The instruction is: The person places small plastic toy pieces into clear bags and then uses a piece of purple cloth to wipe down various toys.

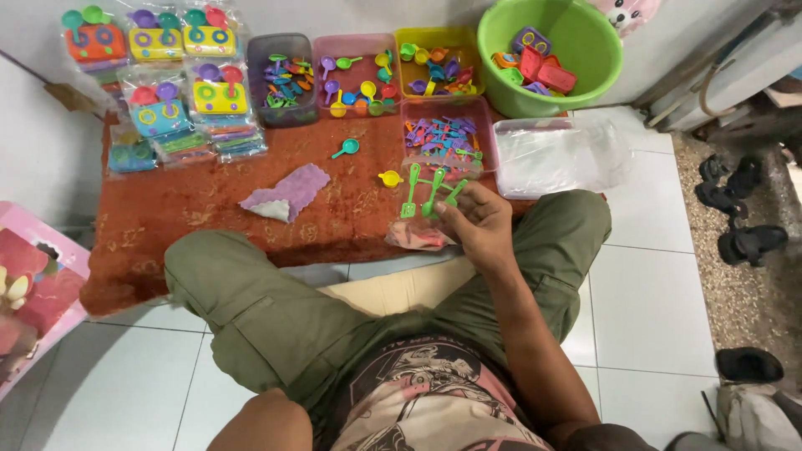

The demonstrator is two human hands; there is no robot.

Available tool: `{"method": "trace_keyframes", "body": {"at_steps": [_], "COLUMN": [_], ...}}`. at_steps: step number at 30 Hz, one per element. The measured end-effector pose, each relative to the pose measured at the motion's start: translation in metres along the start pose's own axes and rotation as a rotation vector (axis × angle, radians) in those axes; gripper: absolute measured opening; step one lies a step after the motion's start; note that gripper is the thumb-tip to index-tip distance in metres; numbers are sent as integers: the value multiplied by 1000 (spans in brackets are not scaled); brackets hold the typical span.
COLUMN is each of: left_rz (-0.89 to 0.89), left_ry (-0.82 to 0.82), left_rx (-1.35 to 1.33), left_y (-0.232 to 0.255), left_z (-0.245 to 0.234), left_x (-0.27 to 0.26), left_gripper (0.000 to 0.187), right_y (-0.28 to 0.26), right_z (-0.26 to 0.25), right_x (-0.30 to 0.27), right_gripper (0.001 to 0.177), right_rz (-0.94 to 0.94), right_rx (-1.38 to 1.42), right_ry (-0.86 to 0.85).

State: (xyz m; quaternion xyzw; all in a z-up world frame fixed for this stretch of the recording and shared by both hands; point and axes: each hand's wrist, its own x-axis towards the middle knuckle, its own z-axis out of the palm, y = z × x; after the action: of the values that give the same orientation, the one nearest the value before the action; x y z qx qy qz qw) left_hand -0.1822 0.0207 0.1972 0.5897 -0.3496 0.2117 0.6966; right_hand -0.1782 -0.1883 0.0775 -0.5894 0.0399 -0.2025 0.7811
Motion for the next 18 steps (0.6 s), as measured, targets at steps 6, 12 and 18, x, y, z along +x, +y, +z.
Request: {"method": "trace_keyframes", "body": {"at_steps": [6,12,18], "left_rz": [41,59,76], "left_ry": [20,46,90], "left_rx": [49,70,127], "left_y": [-16,-39,-62], "left_z": [-7,-6,-13], "left_x": [-13,-35,-62], "left_gripper": [74,82,89], "right_y": [22,33,-17], "right_z": [-15,-24,8], "right_x": [-1,-2,-14], "right_gripper": [21,16,22], "right_rz": [-27,-39,-57], "right_rx": [13,-32,-91], "right_ry": [-22,-47,-96]}}
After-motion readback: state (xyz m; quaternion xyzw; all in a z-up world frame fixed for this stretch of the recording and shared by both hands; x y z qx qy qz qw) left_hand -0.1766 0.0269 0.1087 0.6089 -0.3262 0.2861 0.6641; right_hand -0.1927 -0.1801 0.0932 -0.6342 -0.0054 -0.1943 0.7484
